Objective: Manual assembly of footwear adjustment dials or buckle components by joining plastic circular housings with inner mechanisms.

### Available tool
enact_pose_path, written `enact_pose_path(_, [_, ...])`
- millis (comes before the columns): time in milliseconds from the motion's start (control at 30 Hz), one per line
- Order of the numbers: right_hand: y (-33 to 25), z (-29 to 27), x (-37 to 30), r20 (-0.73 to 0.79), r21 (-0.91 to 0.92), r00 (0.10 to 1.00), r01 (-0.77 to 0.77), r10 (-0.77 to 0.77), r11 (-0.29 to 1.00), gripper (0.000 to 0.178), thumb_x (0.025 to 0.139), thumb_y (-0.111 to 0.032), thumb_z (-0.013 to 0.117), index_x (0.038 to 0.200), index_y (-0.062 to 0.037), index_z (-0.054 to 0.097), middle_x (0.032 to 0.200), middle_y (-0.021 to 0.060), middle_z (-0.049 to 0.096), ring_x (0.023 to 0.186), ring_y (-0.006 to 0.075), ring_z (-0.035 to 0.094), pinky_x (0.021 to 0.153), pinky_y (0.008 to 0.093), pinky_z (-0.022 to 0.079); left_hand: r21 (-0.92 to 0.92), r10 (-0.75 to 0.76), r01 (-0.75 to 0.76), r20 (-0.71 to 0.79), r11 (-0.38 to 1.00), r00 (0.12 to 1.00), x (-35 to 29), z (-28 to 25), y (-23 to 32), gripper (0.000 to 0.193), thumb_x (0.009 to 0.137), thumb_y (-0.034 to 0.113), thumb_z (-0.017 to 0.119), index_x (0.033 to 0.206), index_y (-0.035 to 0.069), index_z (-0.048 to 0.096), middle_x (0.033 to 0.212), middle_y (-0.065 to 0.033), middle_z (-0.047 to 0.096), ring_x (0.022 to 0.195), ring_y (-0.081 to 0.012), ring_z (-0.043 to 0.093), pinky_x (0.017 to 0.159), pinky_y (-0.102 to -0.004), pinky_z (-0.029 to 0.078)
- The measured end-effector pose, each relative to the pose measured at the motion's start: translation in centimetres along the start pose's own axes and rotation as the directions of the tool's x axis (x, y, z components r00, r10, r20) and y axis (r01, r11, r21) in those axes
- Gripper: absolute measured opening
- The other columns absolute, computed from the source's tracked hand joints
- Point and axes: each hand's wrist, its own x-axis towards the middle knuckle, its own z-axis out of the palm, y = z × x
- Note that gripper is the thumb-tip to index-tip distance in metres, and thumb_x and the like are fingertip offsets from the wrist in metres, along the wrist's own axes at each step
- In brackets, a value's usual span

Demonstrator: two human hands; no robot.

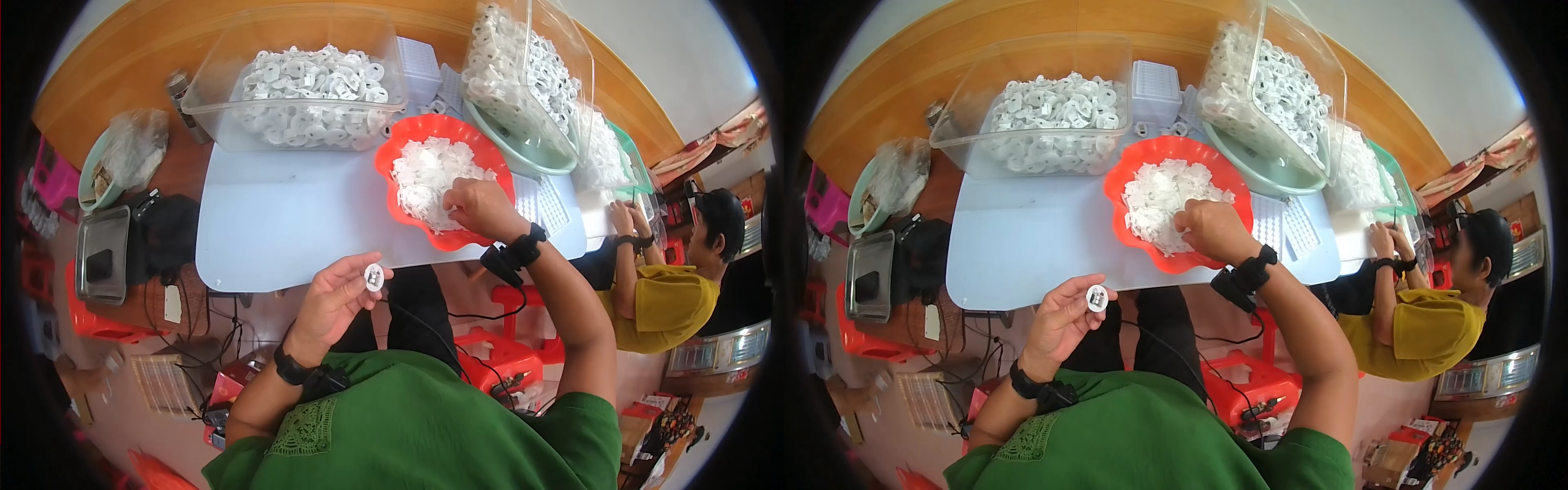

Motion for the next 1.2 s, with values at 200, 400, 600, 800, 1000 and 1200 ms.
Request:
enact_pose_path(200, [-0.3, 0.1, 0.0, -0.044, 0.016, 0.997, -0.058, 0.059, 0.998, 0.007, 0.069, -0.007, 0.062, 0.076, -0.0082, 0.061, 0.075, 0.0089, 0.057, 0.072, 0.0302, 0.059, 0.063, 0.0388, 0.047, -0.026, -0.005, 0.004, -0.017, 1.0, 1.0, -0.5, 0.0, -0.1, 0.037, 0.091, 0.012, 0.056, 0.125, -0.002, 0.05, 0.11, -0.0181, 0.062, 0.081, -0.0131, 0.06, 0.069, -0.0232, 0.049])
enact_pose_path(400, [-0.6, -0.1, 0.0, -0.047, -0.076, 0.998, -0.033, 0.03, 0.997, 0.006, 0.07, -0.009, 0.062, 0.076, -0.0078, 0.06, 0.075, 0.0089, 0.056, 0.074, 0.0301, 0.059, 0.063, 0.0394, 0.047, -0.039, -0.01, 0.01, -0.01, 0.999, 1.0, -0.7, 0.4, -0.2, 0.035, 0.091, 0.011, 0.055, 0.123, -0.003, 0.052, 0.11, -0.0183, 0.062, 0.081, -0.0133, 0.06, 0.069, -0.0234, 0.049])
enact_pose_path(600, [0.6, -0.1, -0.6, -0.149, 0.141, 0.984, -0.076, 0.097, 0.987, 0.008, 0.07, -0.005, 0.062, 0.078, -0.0068, 0.061, 0.076, 0.0077, 0.058, 0.072, 0.0242, 0.06, 0.064, 0.0349, 0.047, -0.031, 0.0, 0.0, -0.005, 1.0, 1.0, -0.9, 0.4, -0.1, 0.034, 0.092, 0.01, 0.054, 0.123, -0.003, 0.052, 0.11, -0.0183, 0.062, 0.081, -0.0132, 0.059, 0.07, -0.0236, 0.049])
enact_pose_path(800, [0.0, -2.4, -0.9, 0.098, 0.8, 0.92, -0.3, 0.38, 0.52, 0.004, 0.083, -0.003, 0.058, 0.08, 0.0002, 0.057, 0.076, 0.0069, 0.062, 0.067, 0.0147, 0.061, 0.058, 0.0279, 0.05, -0.032, -0.004, 0.005, 0.01, 0.999, 1.0, -0.7, 0.7, -0.4, 0.034, 0.092, 0.01, 0.053, 0.123, -0.004, 0.051, 0.111, -0.0184, 0.061, 0.082, -0.0132, 0.059, 0.07, -0.0237, 0.049])
enact_pose_path(1000, [-2.4, -3.7, -2.1, 0.117, 0.909, 0.923, -0.248, 0.367, 0.334, 0.005, 0.087, -0.003, 0.054, 0.087, 0.0017, 0.055, 0.076, 0.0088, 0.062, 0.065, 0.0133, 0.062, 0.053, 0.0237, 0.051, -0.033, -0.008, 0.009, 0.011, 0.999, 1.0, -0.6, 1.2, -0.5, 0.033, 0.093, 0.009, 0.052, 0.124, -0.004, 0.051, 0.112, -0.0192, 0.06, 0.083, -0.0134, 0.058, 0.071, -0.0237, 0.049])
enact_pose_path(1200, [-5.7, -4.2, -3.0, 0.082, 0.947, 0.915, -0.195, 0.396, 0.256, 0.005, 0.087, -0.003, 0.053, 0.087, 0.0016, 0.055, 0.076, 0.0074, 0.061, 0.062, 0.0133, 0.061, 0.053, 0.0243, 0.051, -0.039, -0.027, 0.028, 0.032, 0.999, 0.999, -0.5, 1.7, -0.7, 0.033, 0.094, 0.01, 0.049, 0.124, -0.004, 0.05, 0.115, -0.0199, 0.059, 0.083, -0.0136, 0.058, 0.071, -0.0248, 0.049])
